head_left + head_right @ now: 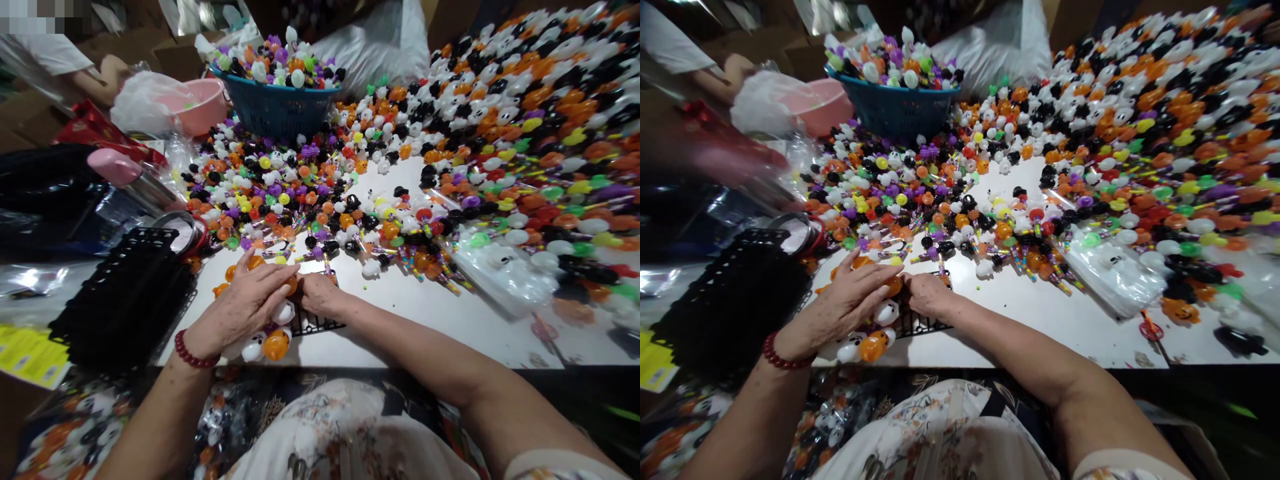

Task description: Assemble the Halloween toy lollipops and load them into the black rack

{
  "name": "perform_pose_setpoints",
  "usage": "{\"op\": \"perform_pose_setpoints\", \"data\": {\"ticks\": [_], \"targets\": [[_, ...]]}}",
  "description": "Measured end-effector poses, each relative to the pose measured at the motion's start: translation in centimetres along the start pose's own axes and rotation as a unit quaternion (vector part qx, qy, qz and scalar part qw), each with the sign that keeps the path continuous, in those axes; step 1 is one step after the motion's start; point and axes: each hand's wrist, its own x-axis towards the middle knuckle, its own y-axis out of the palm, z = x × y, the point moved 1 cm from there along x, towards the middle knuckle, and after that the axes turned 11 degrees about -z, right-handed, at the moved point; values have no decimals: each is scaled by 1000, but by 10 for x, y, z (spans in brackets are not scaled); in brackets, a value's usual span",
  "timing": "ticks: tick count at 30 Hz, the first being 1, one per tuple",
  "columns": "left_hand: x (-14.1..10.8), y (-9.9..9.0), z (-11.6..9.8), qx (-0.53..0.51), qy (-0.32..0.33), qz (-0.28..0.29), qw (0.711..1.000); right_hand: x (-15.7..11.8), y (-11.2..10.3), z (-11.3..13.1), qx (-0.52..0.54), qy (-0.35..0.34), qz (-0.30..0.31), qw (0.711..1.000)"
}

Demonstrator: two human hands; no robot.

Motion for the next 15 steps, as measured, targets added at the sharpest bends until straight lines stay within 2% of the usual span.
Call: {"op": "perform_pose_setpoints", "data": {"ticks": [8,15], "targets": [[1,-3,-3,-13,-3,22,1000,8,-1,-5,77,-47,23,996],[5,-3,0,-10,10,25,1000,4,4,-3,65,-55,22,996]]}}
